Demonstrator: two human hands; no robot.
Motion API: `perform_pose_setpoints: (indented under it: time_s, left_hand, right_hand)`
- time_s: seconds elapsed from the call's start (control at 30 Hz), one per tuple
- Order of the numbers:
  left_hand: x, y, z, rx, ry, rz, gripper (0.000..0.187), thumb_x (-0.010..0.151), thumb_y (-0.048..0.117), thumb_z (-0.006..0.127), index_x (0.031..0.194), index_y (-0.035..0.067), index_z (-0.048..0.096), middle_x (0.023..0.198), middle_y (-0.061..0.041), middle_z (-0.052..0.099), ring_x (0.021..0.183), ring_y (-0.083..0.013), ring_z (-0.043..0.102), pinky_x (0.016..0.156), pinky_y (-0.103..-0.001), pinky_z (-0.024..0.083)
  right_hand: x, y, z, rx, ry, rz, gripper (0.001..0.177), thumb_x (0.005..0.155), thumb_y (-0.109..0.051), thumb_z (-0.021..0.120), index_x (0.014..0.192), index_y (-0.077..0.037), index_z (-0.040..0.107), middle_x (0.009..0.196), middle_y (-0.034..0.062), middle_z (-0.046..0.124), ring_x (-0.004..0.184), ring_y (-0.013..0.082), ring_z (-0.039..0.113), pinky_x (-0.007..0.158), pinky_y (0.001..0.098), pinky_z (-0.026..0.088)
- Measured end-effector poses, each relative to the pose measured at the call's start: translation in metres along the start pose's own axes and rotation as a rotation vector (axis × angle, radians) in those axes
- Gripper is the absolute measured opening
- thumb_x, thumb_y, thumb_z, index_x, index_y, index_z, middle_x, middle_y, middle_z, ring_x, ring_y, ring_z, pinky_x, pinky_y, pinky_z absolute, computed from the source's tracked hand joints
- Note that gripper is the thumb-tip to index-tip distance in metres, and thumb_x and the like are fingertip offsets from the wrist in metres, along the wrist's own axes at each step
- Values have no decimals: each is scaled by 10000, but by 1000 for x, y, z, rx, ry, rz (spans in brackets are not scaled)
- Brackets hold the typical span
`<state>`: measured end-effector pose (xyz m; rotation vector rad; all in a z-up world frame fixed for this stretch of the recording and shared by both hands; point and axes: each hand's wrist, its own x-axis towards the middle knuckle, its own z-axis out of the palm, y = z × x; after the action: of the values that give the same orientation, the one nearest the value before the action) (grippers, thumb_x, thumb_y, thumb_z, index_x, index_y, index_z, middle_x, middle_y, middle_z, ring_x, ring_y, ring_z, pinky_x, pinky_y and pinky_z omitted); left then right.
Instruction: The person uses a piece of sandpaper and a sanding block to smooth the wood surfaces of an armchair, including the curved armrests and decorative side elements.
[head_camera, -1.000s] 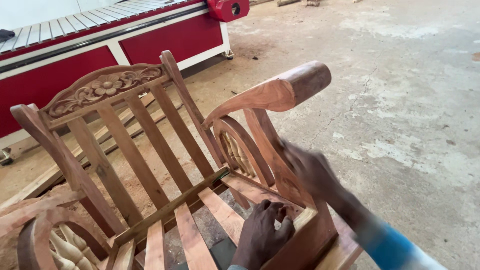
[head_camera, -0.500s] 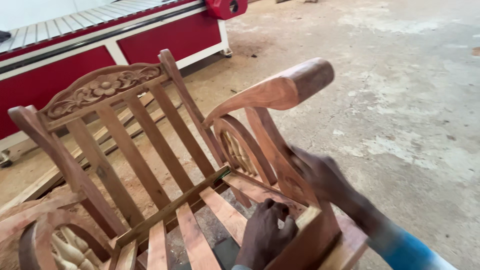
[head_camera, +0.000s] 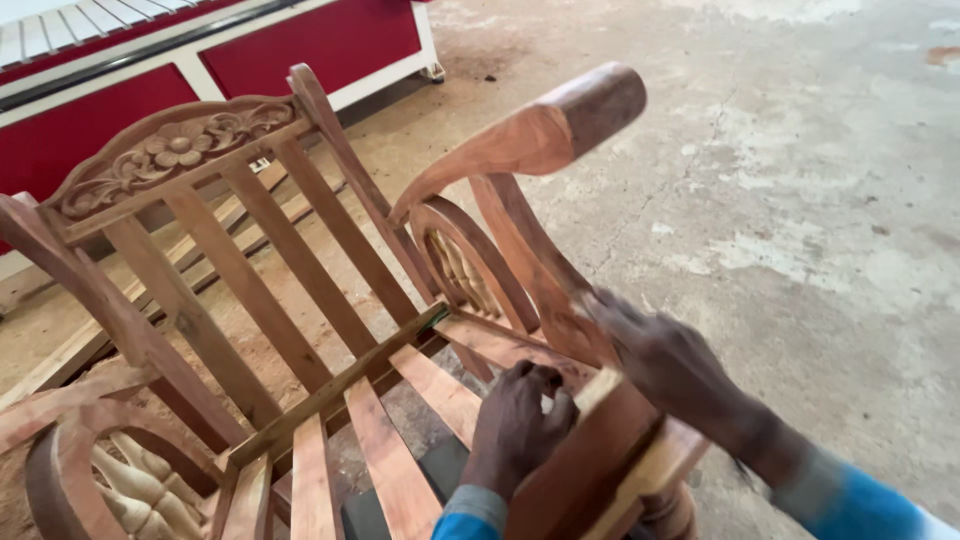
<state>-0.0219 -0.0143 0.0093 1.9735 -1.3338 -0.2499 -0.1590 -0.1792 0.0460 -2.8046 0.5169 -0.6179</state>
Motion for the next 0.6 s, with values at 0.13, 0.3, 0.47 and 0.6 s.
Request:
perform_pose_setpoints:
  time_s: [0.13, 0.3, 0.47, 0.6]
  left_hand:
    - [-5, 7, -3, -18, 23, -57, 327, 849, 295, 624, 1018, 44, 747, 1047, -194, 726, 963, -394, 686, 860, -486, 544]
    - [-7, 7, 0, 0, -14, -110, 306, 863, 289, 603, 999, 62, 757, 1016, -190, 717, 945, -391, 686, 846, -494, 549]
    - [-3, 1, 2, -13, 20, -32, 307, 873, 295, 612, 1009, 47, 730, 1039, -188, 709, 935, -395, 689, 847, -493, 548]
    - [-5, 2, 3, -27, 3, -85, 288, 883, 292, 601, 1010, 71, 736, 1031, -168, 717, 944, -380, 693, 842, -494, 537]
  right_hand:
    - [58, 7, 13, 94, 322, -276, 485, 958, -29, 497, 1439, -49, 553, 1529, 270, 512, 987, 390, 731, 816, 423, 636]
    - [-8, -1, -18, 18, -145, 90, 537, 992, -187, 461, 1527, -218, 487, 1486, 185, 565, 468, 274, 720, 404, 340, 607]
    - [17, -4, -21, -42, 85, -126, 440, 1046, -238, 452, 1471, -288, 555, 1305, 125, 715, 826, 249, 775, 624, 366, 621]
    - [39, 2, -29, -22, 28, -148, 408, 1051, -273, 509, 1454, -300, 566, 1087, 87, 789, 862, 267, 734, 679, 399, 586]
